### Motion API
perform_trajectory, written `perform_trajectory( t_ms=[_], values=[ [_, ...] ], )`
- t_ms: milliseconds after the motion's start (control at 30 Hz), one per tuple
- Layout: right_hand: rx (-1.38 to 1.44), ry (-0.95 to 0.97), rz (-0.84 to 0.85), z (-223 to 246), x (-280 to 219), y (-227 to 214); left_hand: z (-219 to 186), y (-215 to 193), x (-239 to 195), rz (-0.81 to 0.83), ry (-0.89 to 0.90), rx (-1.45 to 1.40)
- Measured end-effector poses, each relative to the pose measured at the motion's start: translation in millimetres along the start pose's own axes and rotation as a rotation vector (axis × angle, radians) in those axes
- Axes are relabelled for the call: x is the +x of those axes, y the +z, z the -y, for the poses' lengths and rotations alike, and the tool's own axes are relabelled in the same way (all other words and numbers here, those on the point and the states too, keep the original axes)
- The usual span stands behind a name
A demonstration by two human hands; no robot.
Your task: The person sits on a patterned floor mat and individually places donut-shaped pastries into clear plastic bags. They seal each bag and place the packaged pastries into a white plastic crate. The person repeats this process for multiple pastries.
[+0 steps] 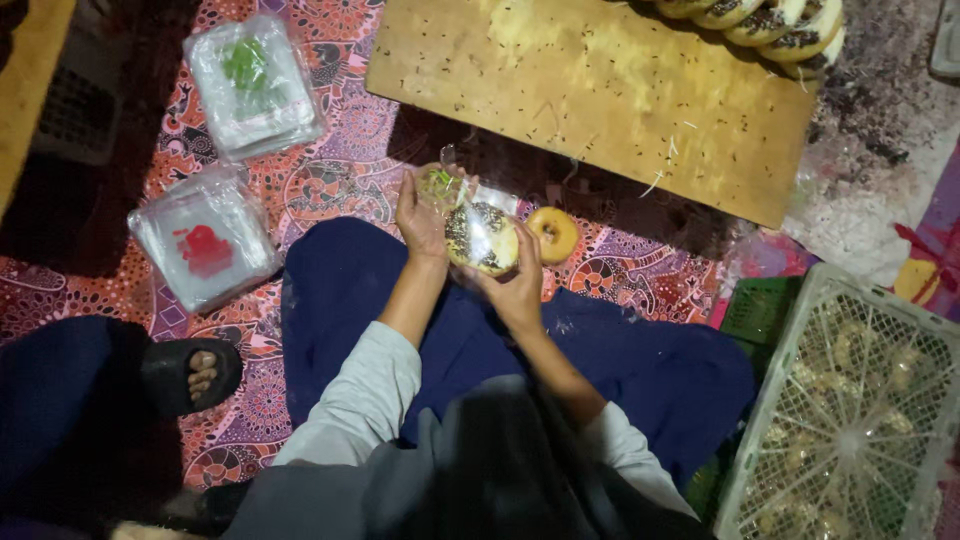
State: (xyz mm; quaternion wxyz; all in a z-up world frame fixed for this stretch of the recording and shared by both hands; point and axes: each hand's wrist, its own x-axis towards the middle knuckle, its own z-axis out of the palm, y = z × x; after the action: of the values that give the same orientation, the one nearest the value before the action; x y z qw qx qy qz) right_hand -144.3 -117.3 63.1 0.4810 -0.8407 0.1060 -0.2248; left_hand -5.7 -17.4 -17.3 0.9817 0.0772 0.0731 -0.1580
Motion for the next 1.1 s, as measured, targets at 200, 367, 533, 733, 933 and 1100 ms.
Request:
perform_trajectory(
  t_ms=[200,367,533,733,933,1100],
  values=[
    [0.138,0.058,0.041,-4,-7,3,0,-10,0,-0.041,-0.028,-0.014],
    [0.178,0.086,0.067,-4,-7,0,0,-10,-1,-0.056,-0.02,0.055],
    [0.093,0.095,0.029,-4,-10,-1,3,-14,-3,-0.016,-0.038,0.027],
    [0.102,0.01,0.073,-5,-11,-2,1,-21,-1,-0.024,0.046,0.206],
    [0.024,-0.013,0.066,-4,-7,-2,0,-8,-2,-0.047,0.014,0.157],
    [0.095,0.062,0.009,1,-18,0,8,2,-20,0.024,0.03,0.199]
  ],
)
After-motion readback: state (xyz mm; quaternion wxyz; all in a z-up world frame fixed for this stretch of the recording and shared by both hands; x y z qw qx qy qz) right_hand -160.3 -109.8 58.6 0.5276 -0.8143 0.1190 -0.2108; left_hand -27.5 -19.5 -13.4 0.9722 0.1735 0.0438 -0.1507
